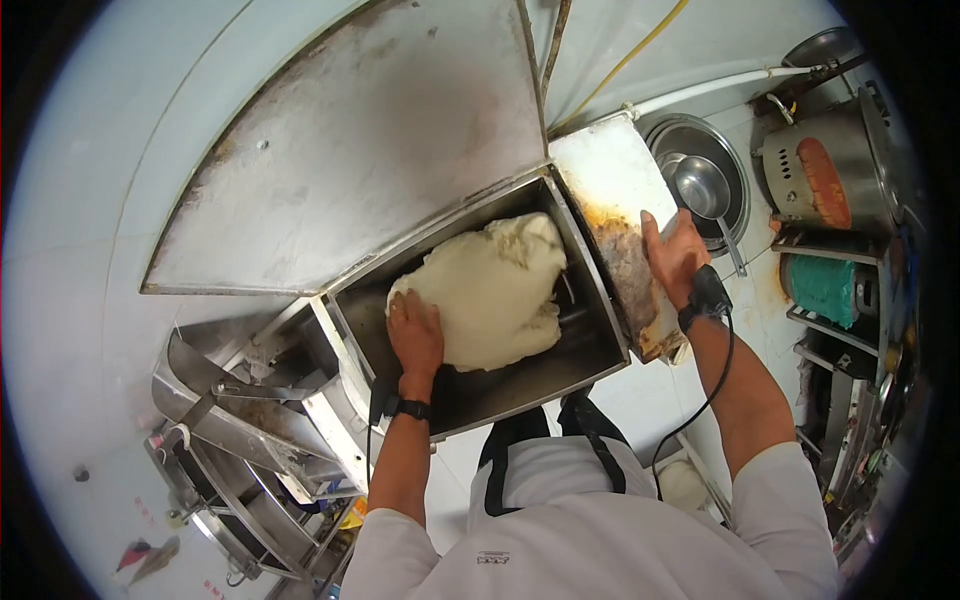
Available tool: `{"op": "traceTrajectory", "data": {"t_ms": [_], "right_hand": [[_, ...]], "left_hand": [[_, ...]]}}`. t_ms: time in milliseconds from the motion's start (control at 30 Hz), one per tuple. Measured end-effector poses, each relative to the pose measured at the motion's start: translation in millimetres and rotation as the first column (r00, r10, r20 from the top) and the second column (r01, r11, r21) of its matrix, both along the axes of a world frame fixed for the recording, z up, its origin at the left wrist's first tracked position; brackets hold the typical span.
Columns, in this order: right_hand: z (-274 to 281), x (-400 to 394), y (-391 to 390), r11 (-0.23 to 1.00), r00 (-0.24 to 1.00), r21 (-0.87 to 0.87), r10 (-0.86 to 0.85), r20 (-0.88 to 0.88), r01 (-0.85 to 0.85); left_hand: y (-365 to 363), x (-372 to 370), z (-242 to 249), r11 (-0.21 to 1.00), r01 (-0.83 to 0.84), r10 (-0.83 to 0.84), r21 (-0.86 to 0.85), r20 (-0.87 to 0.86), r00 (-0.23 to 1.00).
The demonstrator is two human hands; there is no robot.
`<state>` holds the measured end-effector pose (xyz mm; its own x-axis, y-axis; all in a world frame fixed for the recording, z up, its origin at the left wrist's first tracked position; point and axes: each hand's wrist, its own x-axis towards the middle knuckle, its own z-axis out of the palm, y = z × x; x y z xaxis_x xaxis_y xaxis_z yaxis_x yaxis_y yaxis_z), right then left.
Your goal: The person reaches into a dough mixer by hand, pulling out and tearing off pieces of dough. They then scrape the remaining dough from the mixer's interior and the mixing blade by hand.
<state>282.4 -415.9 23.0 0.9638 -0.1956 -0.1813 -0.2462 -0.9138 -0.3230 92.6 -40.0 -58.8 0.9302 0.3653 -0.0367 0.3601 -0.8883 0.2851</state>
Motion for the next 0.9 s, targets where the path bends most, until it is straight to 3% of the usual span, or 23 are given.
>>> {"op": "traceTrajectory", "data": {"t_ms": [167,233,300,367,433,533,600,733,800,867,900], "right_hand": [[3,2,1,1.000,0.998,-0.006,-0.007,-0.055,0.006],[0,1,-1,1.000,1.000,0.010,0.009,0.011,-0.009],[-10,0,-3,1.000,0.999,0.004,0.015,0.052,-0.016],[-15,0,-7,1.000,0.995,-0.004,0.020,0.096,-0.020],[-5,1,-2,1.000,1.000,0.020,0.003,0.022,-0.003],[1,1,-1,1.000,1.000,0.008,0.002,-0.010,-0.002],[-3,1,-2,1.000,1.000,0.021,0.000,0.006,0.000],[-3,2,-2,1.000,1.000,0.012,-0.014,0.014,0.014],[-3,2,-2,1.000,1.000,0.012,-0.017,0.016,0.017],[-4,2,-2,1.000,1.000,0.016,-0.017,0.019,0.017],[-4,2,-3,1.000,1.000,0.022,-0.009,0.019,0.009]], "left_hand": [[28,-12,-32,0.974,-0.175,0.177,-0.145,-0.004,0.984],[30,-9,-35,0.951,-0.236,0.237,-0.200,-0.023,0.971],[33,-7,-41,0.870,-0.316,0.319,-0.379,-0.057,0.946],[36,-10,-62,0.886,-0.310,0.322,-0.346,-0.022,0.946],[42,-14,-85,0.901,-0.301,0.320,-0.311,0.011,0.947],[45,-9,-91,0.836,-0.390,0.361,-0.385,-0.149,0.921],[43,-4,-92,0.764,-0.562,0.444,-0.318,-0.373,0.815],[38,-10,-101,0.842,-0.474,0.390,-0.257,-0.318,0.864],[34,-12,-97,0.841,-0.471,0.339,-0.265,-0.420,0.842],[72,-47,-172,0.883,-0.372,0.236,-0.286,-0.414,0.879],[72,-51,-173,0.899,-0.321,0.184,-0.297,-0.409,0.894]]}}
